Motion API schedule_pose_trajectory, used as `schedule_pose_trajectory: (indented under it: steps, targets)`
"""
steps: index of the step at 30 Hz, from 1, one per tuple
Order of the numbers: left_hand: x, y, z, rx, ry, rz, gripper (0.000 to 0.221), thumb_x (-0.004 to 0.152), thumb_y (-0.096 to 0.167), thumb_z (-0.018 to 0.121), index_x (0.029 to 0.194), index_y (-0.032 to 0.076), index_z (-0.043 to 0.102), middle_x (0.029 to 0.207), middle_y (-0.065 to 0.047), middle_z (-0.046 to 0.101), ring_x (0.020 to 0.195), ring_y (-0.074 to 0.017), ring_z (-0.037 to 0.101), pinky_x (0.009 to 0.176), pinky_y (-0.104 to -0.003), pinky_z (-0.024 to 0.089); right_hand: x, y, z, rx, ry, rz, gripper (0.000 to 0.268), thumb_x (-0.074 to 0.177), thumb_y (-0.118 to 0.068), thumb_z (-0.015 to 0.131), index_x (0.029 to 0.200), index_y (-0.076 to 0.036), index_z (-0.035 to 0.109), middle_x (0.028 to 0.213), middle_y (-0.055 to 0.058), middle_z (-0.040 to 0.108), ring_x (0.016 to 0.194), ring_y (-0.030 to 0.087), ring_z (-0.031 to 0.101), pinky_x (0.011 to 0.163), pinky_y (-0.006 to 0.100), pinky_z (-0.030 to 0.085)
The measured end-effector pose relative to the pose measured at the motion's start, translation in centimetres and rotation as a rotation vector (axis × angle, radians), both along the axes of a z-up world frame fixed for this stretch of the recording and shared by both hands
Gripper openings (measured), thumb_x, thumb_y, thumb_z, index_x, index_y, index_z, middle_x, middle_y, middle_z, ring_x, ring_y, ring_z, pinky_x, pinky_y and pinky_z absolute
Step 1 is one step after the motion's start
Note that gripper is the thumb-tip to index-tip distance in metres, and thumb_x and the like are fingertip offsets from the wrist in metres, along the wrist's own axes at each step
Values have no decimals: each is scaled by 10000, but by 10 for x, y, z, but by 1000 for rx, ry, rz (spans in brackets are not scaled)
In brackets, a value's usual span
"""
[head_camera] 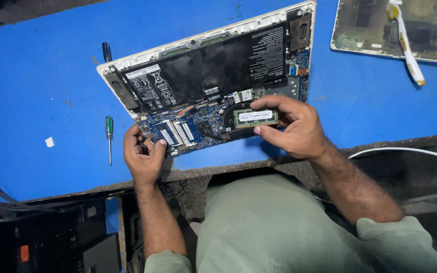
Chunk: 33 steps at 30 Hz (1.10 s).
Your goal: The person opens a white laptop, types on the keyboard, and then flips it to access the internal components. They remove a RAM module from the motherboard, place it on the table, and then reinsert it. The person closes the laptop and continues typing on the keyboard.
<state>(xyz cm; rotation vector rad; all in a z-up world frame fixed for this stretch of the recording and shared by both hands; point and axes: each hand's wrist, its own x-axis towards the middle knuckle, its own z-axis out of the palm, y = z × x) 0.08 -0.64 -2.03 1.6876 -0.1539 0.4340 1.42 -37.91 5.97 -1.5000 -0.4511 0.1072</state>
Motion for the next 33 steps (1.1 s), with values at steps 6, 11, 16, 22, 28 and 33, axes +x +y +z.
schedule_pose_trajectory:
  steps: [6,11,16,22,28,33]
  targets:
    - [-1,1,0,39,11,32,548,890,-50,725,1391,-56,501,1131,-64,619,874,-29,540,718,-154,447,-1,1,-1,9,12,-9,456,907,30,735,1339,32,589,1193,76,671,1086,98,658,946,254,571]
    - [0,1,-1,14,-5,9,553,893,-48,721,1396,-58,490,1161,-72,625,897,-31,552,721,-157,452,-1,0,-4,-4,0,-11,463,908,34,740,1346,36,590,1190,89,674,1083,102,661,942,254,577]
    - [0,1,-2,1,-13,-7,557,907,-46,721,1406,-64,473,1165,-80,626,916,-36,571,735,-162,469,-1,0,-5,11,-8,-13,471,903,40,737,1348,43,582,1202,95,674,1087,107,672,943,257,591]
    - [0,2,-4,-8,-15,-16,560,905,-55,718,1411,-64,479,1156,-77,626,889,-34,555,714,-157,456,-3,3,-2,57,35,3,524,886,55,747,1377,46,564,1221,92,677,1121,107,666,977,256,579]
    - [-1,2,-3,21,27,34,574,878,-70,727,1403,-68,494,1152,-78,619,852,-29,524,672,-151,421,-5,3,-4,27,66,-11,557,867,55,754,1389,40,561,1222,80,674,1114,95,656,966,248,573]
    - [1,-3,-1,-33,0,3,568,879,-69,718,1396,-39,486,1189,-49,616,966,-43,584,781,-159,487,-14,-6,-14,33,53,-80,527,867,39,770,1365,32,599,1179,75,688,1056,81,651,889,211,547]
